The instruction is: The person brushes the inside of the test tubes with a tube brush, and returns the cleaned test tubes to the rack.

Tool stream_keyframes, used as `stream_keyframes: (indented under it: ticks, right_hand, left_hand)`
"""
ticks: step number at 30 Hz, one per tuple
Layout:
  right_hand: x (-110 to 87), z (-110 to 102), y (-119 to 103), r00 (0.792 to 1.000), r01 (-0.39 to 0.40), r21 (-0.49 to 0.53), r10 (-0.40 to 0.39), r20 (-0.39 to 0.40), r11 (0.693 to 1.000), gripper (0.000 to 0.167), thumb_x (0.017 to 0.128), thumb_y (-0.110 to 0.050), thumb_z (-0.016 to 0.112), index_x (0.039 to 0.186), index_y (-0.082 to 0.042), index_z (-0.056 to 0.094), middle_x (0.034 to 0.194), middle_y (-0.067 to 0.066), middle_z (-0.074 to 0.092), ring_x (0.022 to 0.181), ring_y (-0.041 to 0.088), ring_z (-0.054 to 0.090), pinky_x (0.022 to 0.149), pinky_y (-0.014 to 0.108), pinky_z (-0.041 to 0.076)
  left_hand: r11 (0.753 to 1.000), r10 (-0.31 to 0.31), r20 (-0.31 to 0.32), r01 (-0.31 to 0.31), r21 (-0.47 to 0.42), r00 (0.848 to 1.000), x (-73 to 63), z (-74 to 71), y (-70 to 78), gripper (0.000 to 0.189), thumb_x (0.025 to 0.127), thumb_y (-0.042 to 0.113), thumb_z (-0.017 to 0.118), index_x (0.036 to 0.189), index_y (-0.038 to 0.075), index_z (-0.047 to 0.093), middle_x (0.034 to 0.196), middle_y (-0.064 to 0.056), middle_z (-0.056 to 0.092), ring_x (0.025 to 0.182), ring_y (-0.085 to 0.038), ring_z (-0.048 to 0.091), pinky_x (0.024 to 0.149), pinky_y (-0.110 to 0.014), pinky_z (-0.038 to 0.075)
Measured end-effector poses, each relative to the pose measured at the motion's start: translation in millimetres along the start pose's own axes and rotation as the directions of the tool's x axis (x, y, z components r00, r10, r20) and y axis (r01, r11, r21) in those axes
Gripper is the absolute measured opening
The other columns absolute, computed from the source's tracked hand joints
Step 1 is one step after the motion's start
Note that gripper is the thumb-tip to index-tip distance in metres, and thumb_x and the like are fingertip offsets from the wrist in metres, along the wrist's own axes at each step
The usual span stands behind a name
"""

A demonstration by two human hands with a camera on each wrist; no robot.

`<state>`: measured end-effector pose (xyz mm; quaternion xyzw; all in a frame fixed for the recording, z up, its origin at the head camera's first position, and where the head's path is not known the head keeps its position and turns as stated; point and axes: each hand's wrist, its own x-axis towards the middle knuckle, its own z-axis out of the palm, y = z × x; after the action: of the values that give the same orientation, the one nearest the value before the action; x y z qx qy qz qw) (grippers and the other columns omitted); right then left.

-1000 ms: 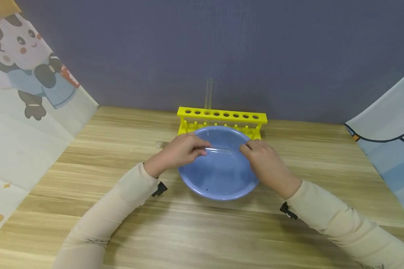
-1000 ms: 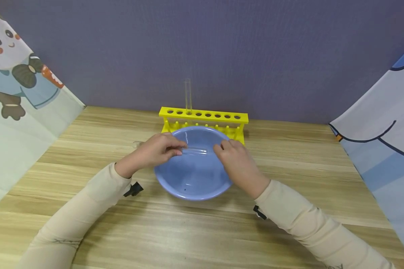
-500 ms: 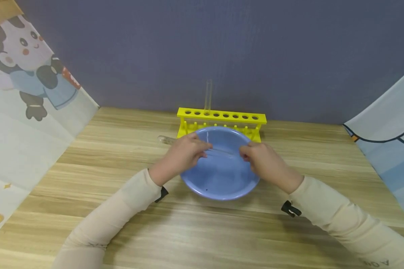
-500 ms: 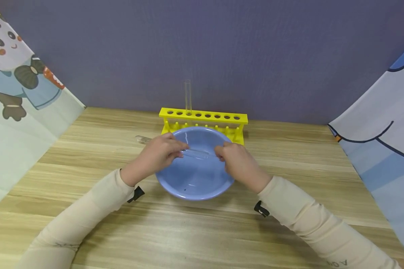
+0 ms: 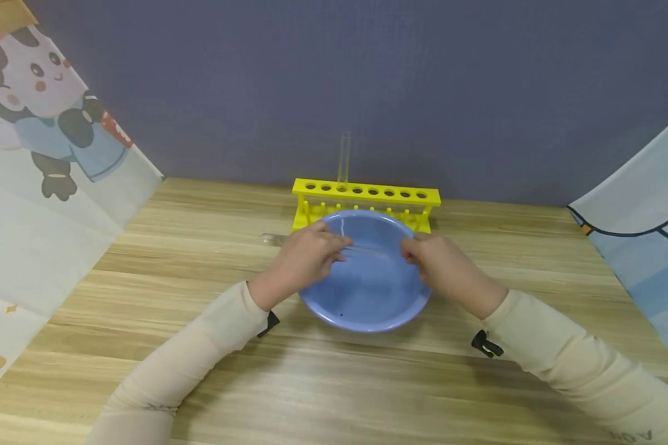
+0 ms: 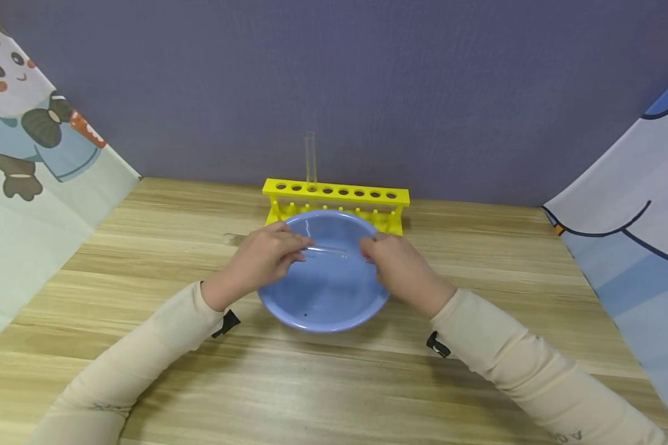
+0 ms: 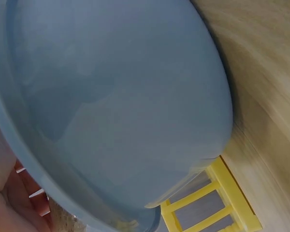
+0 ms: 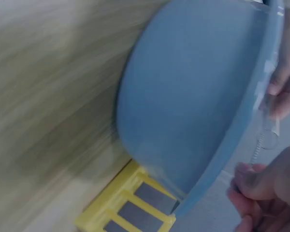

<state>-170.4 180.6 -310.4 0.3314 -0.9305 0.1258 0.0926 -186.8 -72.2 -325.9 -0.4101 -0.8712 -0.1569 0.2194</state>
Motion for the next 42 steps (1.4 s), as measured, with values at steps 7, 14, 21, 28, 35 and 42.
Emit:
stream_keyframes:
  ticks: [7,14,21,28,35,42]
  right_hand:
    - [-3.1,4,-1,0.984,0.12,-0.257,-0.15,-0.101,0.959,0.029,0.067,0.019,0.063,0.086,0.001,0.052,0.071,0.014,0.052,0.065,0.029,0.052,0.06,0.041,0.045]
    - [-8.8,9,2,0.958,0.18,-0.324,-0.24,-0.156,0.929,0.029,0.067,0.019,0.06,0.087,0.002,0.049,0.073,0.014,0.047,0.068,0.032,0.05,0.061,0.041,0.041]
    - [-10.3,11,5,0.945,0.199,-0.342,-0.272,-0.181,0.918,0.03,0.066,0.02,0.06,0.086,0.002,0.048,0.074,0.015,0.048,0.071,0.034,0.051,0.062,0.042,0.042]
    - [-12.1,11,6,0.939,0.202,-0.353,-0.284,-0.196,0.914,0.029,0.068,0.02,0.062,0.085,0.002,0.047,0.072,0.013,0.044,0.067,0.032,0.049,0.058,0.041,0.04]
    - [-15.0,10,6,0.94,0.198,-0.361,-0.281,-0.193,0.911,0.028,0.07,0.018,0.065,0.086,0.002,0.049,0.072,0.013,0.044,0.067,0.03,0.047,0.059,0.04,0.041]
    - [-17.2,8,9,0.945,0.179,-0.345,-0.259,-0.201,0.921,0.028,0.069,0.018,0.066,0.084,0.002,0.049,0.069,0.012,0.044,0.062,0.027,0.043,0.057,0.04,0.041]
  left_hand:
    - [0.998,-0.048,0.057,0.049,-0.027,0.997,2.5,-0.3,0.2,0.021,0.083,0.01,0.071,0.103,0.005,0.072,0.094,-0.004,0.073,0.08,-0.019,0.059,0.068,-0.029,0.049]
    - [0.981,-0.116,0.185,0.141,-0.13,0.976,5.3,-4.6,-1.7,0.022,0.087,0.011,0.067,0.107,0.005,0.071,0.096,-0.005,0.072,0.079,-0.017,0.058,0.07,-0.028,0.047]
    - [0.921,-0.2,0.361,0.3,-0.248,0.911,11.2,-12.4,-4.9,0.024,0.091,0.012,0.063,0.113,0.003,0.069,0.092,-0.005,0.072,0.056,-0.007,0.05,0.054,-0.02,0.04]
    - [0.866,-0.203,0.44,0.37,-0.336,0.875,11.9,-14.8,-10.9,0.018,0.093,0.012,0.059,0.103,0.003,0.071,0.078,-0.007,0.068,0.058,-0.008,0.047,0.055,-0.021,0.038]
    - [0.836,-0.179,0.466,0.384,-0.392,0.866,11.4,-16.3,-15.9,0.015,0.093,0.01,0.058,0.094,0.003,0.072,0.075,-0.01,0.068,0.057,-0.009,0.047,0.053,-0.022,0.036]
    - [0.807,-0.215,0.504,0.443,-0.391,0.836,12.1,-19.7,-15.3,0.015,0.093,0.011,0.059,0.095,0.007,0.073,0.072,-0.003,0.066,0.053,-0.009,0.041,0.05,-0.021,0.031]
